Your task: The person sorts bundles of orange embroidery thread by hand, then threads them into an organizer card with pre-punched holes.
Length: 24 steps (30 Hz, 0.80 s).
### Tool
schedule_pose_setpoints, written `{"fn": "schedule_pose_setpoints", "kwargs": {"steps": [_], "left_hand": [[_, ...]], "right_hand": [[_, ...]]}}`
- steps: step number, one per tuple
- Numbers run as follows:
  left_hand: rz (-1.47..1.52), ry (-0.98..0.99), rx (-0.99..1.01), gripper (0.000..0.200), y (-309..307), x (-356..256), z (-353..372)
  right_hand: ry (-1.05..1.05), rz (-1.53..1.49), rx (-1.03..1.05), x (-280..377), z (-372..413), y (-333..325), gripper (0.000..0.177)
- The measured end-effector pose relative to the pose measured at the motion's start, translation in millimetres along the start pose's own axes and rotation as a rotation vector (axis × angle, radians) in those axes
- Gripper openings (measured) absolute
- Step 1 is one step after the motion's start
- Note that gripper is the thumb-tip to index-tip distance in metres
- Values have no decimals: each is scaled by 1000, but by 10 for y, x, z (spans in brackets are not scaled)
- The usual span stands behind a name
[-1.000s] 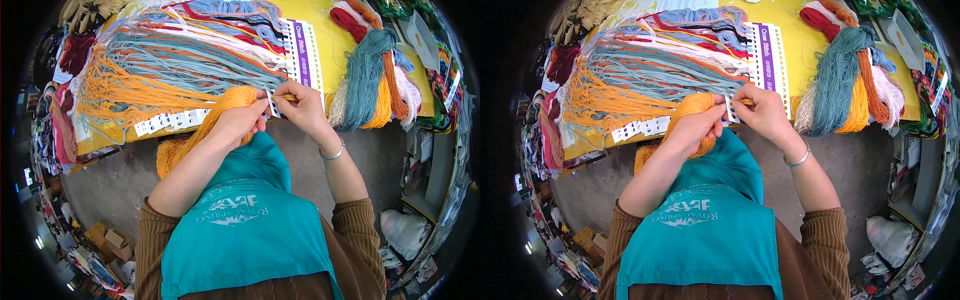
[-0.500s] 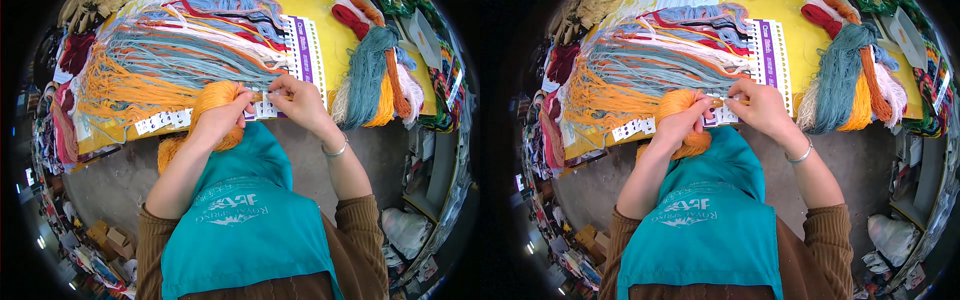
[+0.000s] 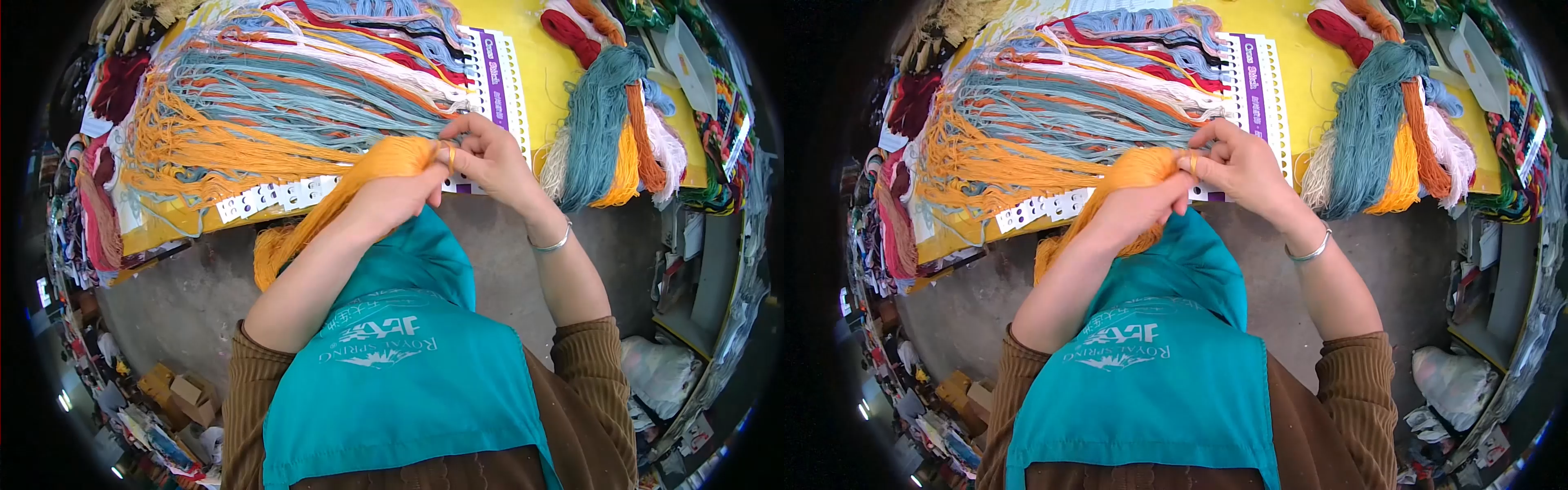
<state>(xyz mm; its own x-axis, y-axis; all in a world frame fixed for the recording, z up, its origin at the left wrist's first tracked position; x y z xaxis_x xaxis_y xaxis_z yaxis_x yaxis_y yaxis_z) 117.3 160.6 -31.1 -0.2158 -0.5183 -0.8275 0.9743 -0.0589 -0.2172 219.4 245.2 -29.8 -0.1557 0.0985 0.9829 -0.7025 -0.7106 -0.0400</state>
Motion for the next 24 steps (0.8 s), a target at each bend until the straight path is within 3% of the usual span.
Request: {"fn": "schedule_pose_setpoints", "kwargs": {"steps": [4, 7, 10, 13, 17, 19, 22, 23, 24], "left_hand": [[-419, 359, -223, 22, -48, -153, -45], [-12, 230, -133, 22, -19, -102, -128], [803, -110, 239, 21, -118, 79, 49], [1114, -1, 263, 22, -717, 68, 393], [1124, 235, 17, 22, -1918, 136, 771], [1289, 436, 6, 15, -2570, 356, 764], [935, 191, -711, 25, -2897, 673, 868], [873, 152, -814, 42, -2814, 737, 889], [840, 191, -755, 43, -2611, 647, 871]], "right_hand": [[18, -144, 58, 23, 23, -6, 25], [8, -169, 28, 1, 11, 5, 27], [43, -31, 19, -3, -9, 3, 27], [47, 38, 35, -22, -19, -36, 26], [132, 108, 75, 10, -19, -16, 26], [113, 91, 72, -7, -27, -2, 26], [87, 77, 46, 24, -33, -1, 26], [69, 52, 29, -12, -33, -16, 25], [54, 26, 12, -44, -23, -29, 25]]}}
Point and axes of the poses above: each hand's wrist, its own z-axis away from the middle knuckle, its own y-axis out of the palm, x = y × z, the point moved 8 cm from there along -z, towards the middle knuckle, and after that the axes turned 12 degrees about -z, right-handed, at the moved point
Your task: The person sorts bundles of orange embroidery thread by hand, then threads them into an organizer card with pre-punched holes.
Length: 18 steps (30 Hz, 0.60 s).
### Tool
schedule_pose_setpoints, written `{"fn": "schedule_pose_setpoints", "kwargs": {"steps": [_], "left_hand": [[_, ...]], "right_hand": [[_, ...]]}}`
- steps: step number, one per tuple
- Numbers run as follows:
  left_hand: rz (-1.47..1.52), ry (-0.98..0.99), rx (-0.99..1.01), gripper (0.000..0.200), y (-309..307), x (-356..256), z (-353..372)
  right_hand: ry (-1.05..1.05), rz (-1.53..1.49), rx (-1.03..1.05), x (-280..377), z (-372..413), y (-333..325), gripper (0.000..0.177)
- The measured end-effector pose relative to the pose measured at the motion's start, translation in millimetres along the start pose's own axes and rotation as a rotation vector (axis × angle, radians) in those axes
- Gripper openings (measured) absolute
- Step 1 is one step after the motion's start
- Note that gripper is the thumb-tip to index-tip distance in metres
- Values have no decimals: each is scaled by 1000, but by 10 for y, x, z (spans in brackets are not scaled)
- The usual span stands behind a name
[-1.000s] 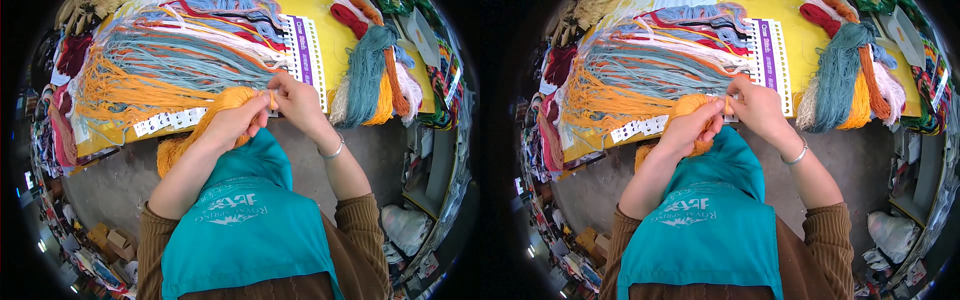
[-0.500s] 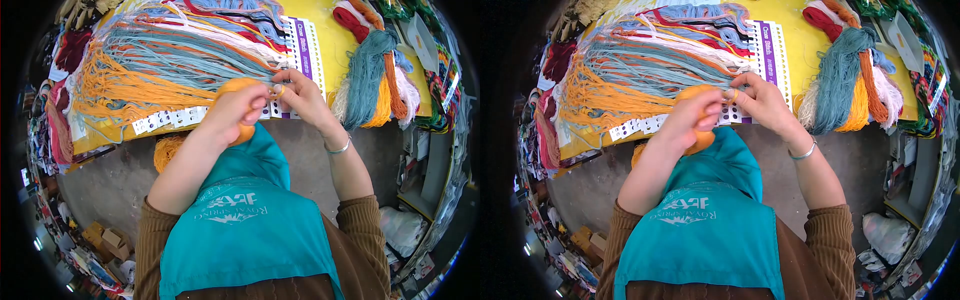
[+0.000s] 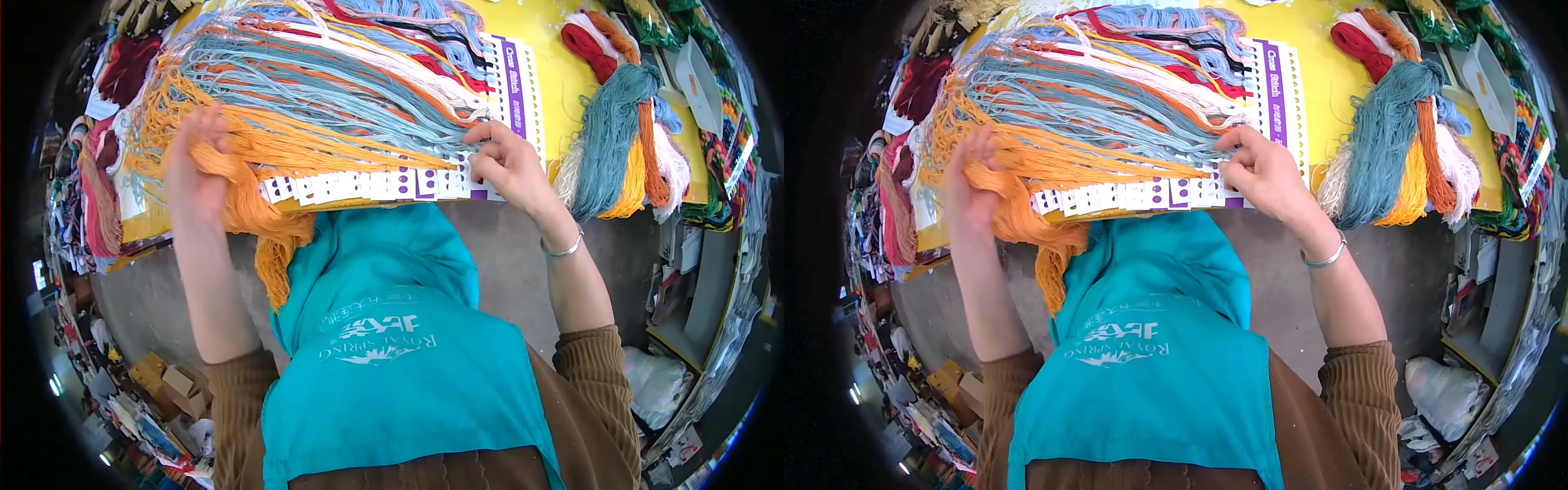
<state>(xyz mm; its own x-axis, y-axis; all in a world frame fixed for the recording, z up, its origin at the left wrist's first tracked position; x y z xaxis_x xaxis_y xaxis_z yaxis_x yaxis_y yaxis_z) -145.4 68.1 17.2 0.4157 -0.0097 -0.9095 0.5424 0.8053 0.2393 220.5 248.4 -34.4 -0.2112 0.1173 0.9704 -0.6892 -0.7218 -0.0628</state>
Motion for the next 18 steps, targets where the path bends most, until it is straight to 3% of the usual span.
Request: {"fn": "schedule_pose_setpoints", "kwargs": {"steps": [5, 8, 9, 13, 16, 18], "left_hand": [[-101, 38, 245, 51, 694, 218, 754], [50, 35, 293, 52, 695, 241, 717], [83, 61, 269, 50, 614, 208, 628], [-53, 193, -260, 48, -51, -179, 372], [-141, 232, -268, 50, -194, -338, 458], [71, 101, 154, 52, 108, -68, 582]], "right_hand": [[2, -36, -27, -2, 5, 17, 24], [-17, -38, -39, 67, 31, 51, 23], [-27, -27, -39, 68, 33, 46, 23], [-42, -25, -48, 20, 20, 22, 22], [-22, -7, -64, 30, 16, 8, 20], [-11, 26, -83, 51, 10, 37, 18]]}}
Point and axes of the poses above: each hand's wrist, its own z-axis away from the middle knuckle, its own y-axis out of the palm, x = y × z, the point moved 8 cm from there along -z, towards the middle knuckle, and after that the axes turned 12 degrees about -z, right-handed, at the moved point
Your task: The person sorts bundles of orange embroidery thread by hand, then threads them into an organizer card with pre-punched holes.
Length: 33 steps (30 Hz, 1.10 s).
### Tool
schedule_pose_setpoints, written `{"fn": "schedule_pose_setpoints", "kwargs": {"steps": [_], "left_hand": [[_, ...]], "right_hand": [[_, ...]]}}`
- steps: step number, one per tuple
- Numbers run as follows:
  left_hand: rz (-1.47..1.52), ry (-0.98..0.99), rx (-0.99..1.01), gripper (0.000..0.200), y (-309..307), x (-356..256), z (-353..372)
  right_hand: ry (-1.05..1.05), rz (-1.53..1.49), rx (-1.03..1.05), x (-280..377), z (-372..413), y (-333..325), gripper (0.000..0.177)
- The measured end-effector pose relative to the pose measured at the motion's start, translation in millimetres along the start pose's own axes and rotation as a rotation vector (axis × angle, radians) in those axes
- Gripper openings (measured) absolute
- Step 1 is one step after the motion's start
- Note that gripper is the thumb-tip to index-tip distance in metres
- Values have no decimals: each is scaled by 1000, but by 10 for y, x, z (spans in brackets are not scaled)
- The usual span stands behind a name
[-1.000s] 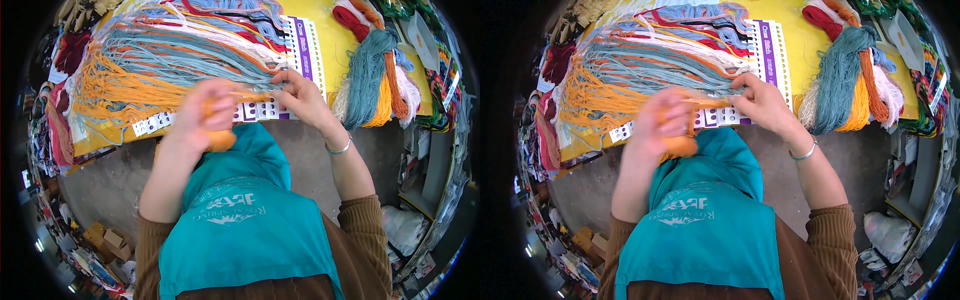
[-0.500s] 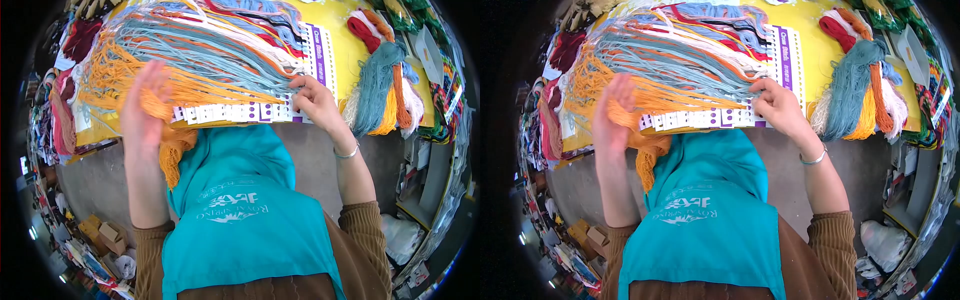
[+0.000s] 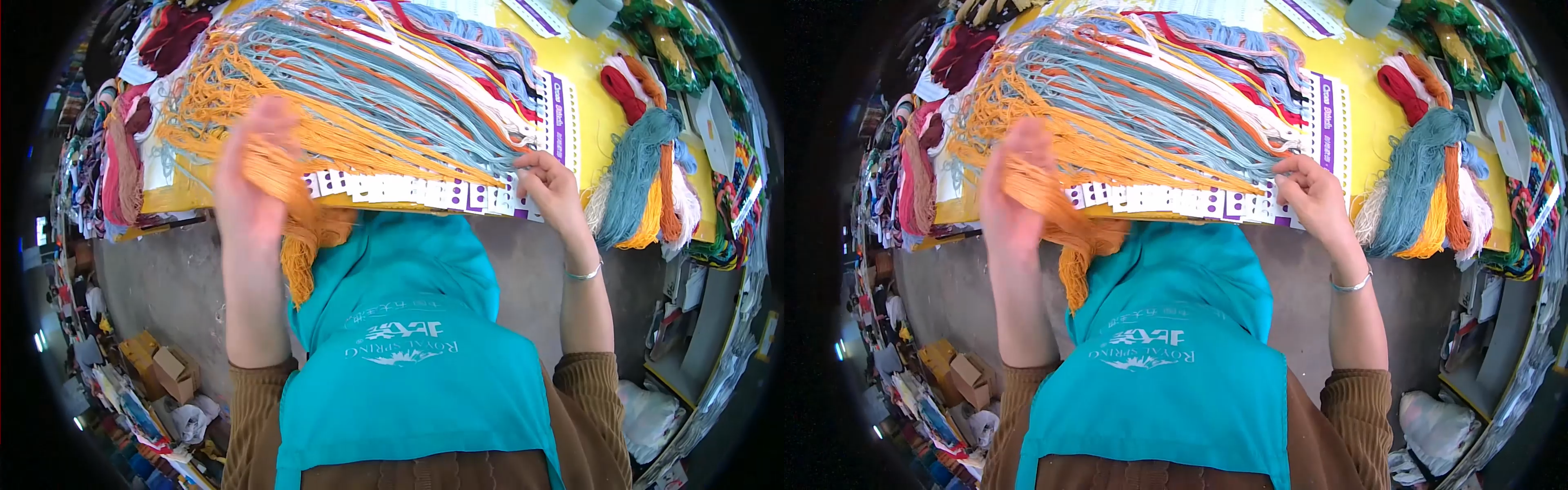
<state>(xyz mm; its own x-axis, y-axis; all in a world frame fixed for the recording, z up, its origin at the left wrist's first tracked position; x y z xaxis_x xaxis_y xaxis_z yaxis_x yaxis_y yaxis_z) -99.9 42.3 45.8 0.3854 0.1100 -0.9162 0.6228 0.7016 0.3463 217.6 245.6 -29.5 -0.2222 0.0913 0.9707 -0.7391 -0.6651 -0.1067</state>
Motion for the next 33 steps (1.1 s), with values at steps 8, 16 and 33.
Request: {"fn": "schedule_pose_setpoints", "kwargs": {"steps": [8, 16, 33], "left_hand": [[301, -264, 447, 60, 942, 545, 549], [265, -291, 554, 53, 1013, 758, 615], [-99, -175, 338, 55, 696, 898, 494]], "right_hand": [[-166, -399, 58, 694, 321, 923, 11], [-23, -642, 103, 579, 241, 1461, 4], [118, -911, 32, 312, 236, 1403, 5]]}}
Point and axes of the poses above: each hand's wrist, its own z-axis away from the middle knuckle, its own y-axis out of the palm, x = y × z, the point moved 8 cm from there along -z, towards the middle knuckle, and after that the axes turned 12 degrees about -z, right-handed, at the moved point
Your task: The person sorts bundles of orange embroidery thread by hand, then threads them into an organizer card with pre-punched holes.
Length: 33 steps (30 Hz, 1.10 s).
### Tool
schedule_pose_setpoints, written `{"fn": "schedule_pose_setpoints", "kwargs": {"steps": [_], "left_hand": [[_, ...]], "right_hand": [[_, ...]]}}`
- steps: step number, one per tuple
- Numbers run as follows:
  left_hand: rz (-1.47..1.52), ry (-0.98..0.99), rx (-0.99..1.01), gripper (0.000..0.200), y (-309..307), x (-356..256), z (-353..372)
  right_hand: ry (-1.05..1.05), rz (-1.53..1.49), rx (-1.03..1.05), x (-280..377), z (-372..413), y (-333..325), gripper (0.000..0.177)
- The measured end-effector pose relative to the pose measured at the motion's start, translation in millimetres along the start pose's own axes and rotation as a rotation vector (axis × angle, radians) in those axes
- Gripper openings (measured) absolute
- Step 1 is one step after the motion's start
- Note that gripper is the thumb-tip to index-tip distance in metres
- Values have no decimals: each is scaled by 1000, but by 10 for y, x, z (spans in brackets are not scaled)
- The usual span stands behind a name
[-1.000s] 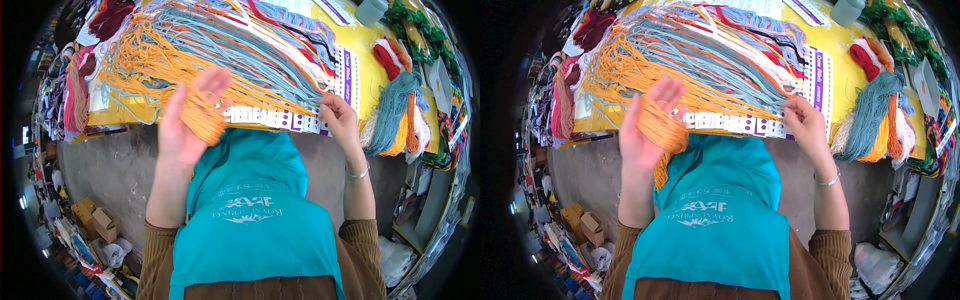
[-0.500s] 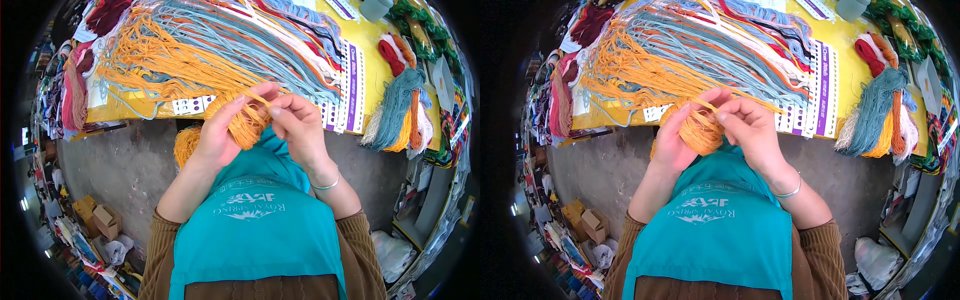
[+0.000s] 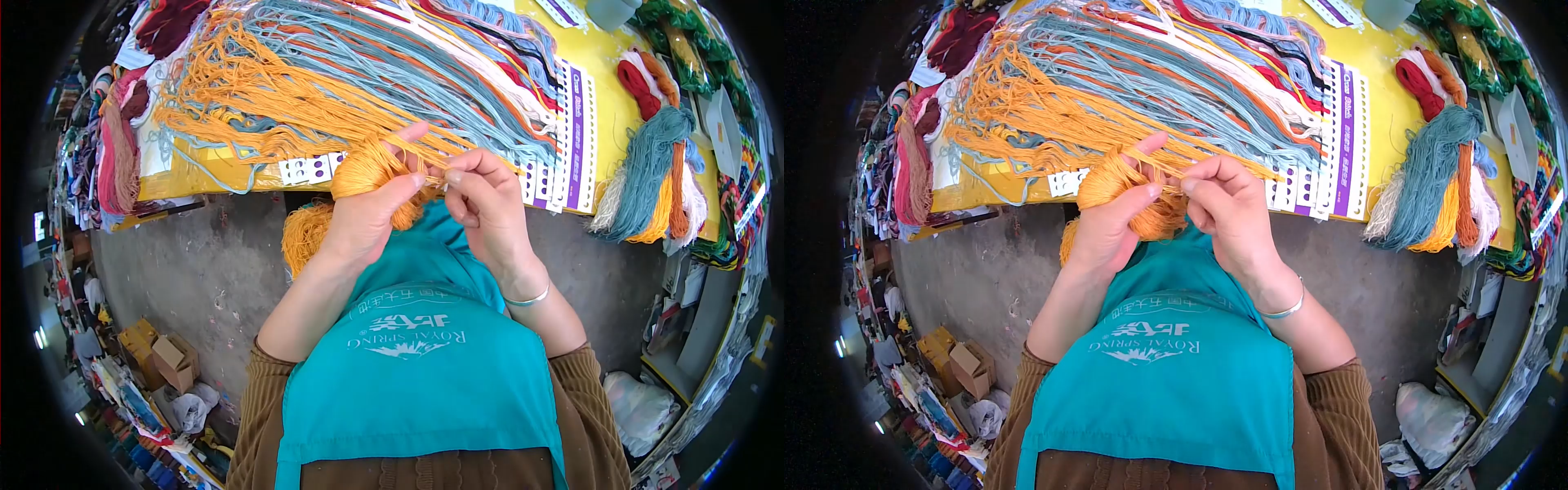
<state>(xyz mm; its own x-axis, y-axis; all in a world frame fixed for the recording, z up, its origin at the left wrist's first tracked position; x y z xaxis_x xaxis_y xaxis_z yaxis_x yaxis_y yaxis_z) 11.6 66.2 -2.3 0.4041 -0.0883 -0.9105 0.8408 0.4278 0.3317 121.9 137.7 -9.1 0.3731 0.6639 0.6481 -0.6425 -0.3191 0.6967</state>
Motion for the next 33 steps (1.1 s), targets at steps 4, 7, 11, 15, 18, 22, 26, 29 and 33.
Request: {"fn": "schedule_pose_setpoints", "kwargs": {"steps": [4, 7, 11, 15, 18, 22, 26, 29, 33], "left_hand": [[112, -25, 60, 57, 58, -45, -5], [285, -56, 49, 60, 5, 28, -40], [274, -101, 93, 56, 49, -55, 5], [86, -69, -7, 53, 49, -67, 2], [66, -54, -37, 54, 25, -67, -8], [65, -46, -56, 53, 1, -37, -17], [53, -42, -66, 54, 8, -42, -18], [47, -49, -74, 54, 16, -47, -16], [56, -49, -82, 54, 16, -44, -13]], "right_hand": [[50, -143, 56, -37, -25, 13, 3], [53, -214, 34, -55, -40, -39, 4], [-3, -66, 85, -10, -29, -1, 2], [-62, 129, 61, -8, 8, 27, 3], [-64, 166, 56, -13, 9, 35, 3], [-71, 110, 53, -16, -3, 11, 2], [-71, 46, 54, -12, -23, 4, 2], [-73, 26, 46, -19, -31, -8, 2], [-74, 6, 49, -25, -34, -8, 2]]}}
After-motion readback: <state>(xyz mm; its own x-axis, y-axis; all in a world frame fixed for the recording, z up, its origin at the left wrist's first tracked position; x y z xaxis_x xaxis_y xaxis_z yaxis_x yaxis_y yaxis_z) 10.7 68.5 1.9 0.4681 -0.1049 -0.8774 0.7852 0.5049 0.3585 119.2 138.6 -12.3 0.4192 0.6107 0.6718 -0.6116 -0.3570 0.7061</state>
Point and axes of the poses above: each hand's wrist, its own z-axis away from the middle knuckle, its own y-axis out of the palm, x = y × z, the point moved 8 cm from there along -z, towards the middle knuckle, and after that the axes turned 12 degrees about -z, right-handed, at the moved point
